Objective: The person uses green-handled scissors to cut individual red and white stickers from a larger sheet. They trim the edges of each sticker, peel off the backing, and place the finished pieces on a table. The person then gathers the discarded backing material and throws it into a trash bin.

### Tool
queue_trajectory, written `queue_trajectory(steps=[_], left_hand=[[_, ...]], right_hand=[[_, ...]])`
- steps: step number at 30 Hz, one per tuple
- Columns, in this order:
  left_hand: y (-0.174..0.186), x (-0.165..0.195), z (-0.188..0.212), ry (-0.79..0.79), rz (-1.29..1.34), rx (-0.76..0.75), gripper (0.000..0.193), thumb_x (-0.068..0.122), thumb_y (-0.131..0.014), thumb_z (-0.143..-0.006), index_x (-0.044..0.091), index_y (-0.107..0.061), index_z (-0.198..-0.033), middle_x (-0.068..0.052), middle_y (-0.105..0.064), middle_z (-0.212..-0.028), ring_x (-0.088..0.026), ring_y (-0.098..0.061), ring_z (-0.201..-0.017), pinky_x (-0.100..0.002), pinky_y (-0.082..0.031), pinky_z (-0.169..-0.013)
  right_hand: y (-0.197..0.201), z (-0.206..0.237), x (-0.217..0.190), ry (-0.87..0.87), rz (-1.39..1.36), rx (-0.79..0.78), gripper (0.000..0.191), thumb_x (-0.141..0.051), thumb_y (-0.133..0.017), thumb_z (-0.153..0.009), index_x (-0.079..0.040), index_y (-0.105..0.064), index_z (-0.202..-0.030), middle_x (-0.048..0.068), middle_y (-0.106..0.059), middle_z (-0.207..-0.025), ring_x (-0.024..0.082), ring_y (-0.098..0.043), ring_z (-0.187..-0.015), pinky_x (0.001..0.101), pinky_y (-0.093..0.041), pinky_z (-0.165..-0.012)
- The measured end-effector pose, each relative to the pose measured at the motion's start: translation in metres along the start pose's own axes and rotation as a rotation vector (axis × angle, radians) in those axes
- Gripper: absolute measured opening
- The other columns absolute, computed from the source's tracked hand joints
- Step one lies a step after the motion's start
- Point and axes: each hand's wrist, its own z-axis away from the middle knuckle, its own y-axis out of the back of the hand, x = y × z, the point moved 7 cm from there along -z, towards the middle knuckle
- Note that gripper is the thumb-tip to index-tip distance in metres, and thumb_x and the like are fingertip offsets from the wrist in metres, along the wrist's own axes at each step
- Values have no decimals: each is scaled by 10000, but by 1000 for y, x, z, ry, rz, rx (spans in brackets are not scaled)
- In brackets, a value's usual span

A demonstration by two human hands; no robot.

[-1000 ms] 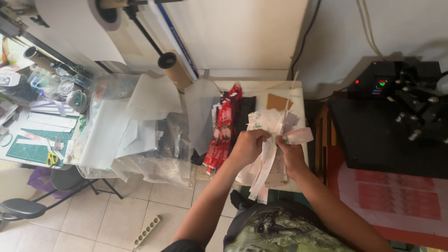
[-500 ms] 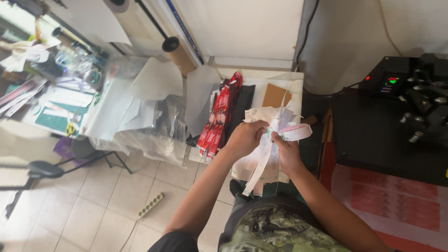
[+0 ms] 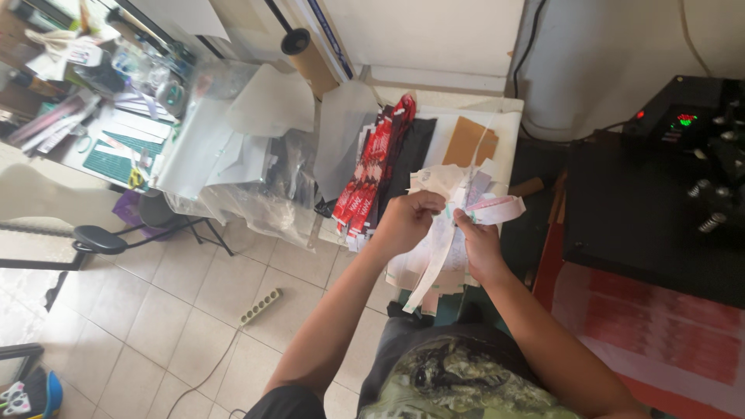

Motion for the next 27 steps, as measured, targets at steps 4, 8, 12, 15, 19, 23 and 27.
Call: queue_trajectory(steps=[4, 8, 12, 15, 19, 23, 27], left_hand=[[-5, 6, 0, 17, -233, -37, 218, 52, -705, -843, 82, -713, -1059, -101, -779, -928, -251, -785, -888, -321, -594, -744], [-4, 6, 4, -66, -444, 27, 184, 148, -772, -850, 75, -732, -1013, -137, -764, -892, -327, -734, -781, -396, -549, -689], [44, -51, 26, 122, -124, 523, 245, 249, -704, -908, 44, -708, -1041, -129, -728, -944, -273, -689, -818, -403, -544, -745], [24, -133, 58, 735, 639, 418, 313, 316, -637, -964, 27, -698, -1067, -121, -704, -986, -232, -652, -844, -420, -535, -786], [-47, -132, 101, 952, 1396, -10, 524, 459, -563, -953, 56, -691, -1261, -106, -735, -1198, -216, -718, -1009, -402, -571, -923], [-41, -119, 80, 628, 1706, -54, 536, 447, -571, -927, 56, -627, -1289, -116, -733, -1211, -257, -715, -1076, -436, -567, -979], [-29, -119, 62, 555, 1274, -207, 430, 310, -656, -1050, 43, -628, -1387, -99, -675, -1277, -226, -641, -1138, -427, -528, -971]], right_hand=[[2, 6, 3, -20, 27, -15, 345, -141, -699, -962, -40, -588, -1273, 26, -658, -1171, 133, -616, -1069, 321, -494, -941], [-2, 6, 5, -47, 44, -18, 380, -140, -701, -965, -37, -578, -1310, 34, -653, -1208, 139, -612, -1104, 326, -488, -970], [-6, -1, -8, -40, -16, -93, 395, -117, -681, -974, -12, -571, -1339, 65, -669, -1242, 180, -629, -1136, 354, -503, -1010], [-13, -6, -26, -96, -59, -218, 417, -136, -664, -971, -22, -555, -1357, 69, -673, -1247, 190, -650, -1141, 365, -520, -1012], [-28, -6, -27, -277, -6, -437, 444, -145, -705, -937, -22, -570, -1342, 94, -676, -1191, 226, -679, -1067, 402, -550, -949], [-23, -5, 2, -542, 362, -534, 445, -184, -739, -881, 21, -645, -1265, 140, -728, -1152, 246, -709, -1023, 403, -563, -913], [-3, -14, 23, -626, 635, -484, 475, -231, -764, -888, 75, -665, -1238, 185, -728, -1143, 288, -704, -1007, 428, -568, -888]])
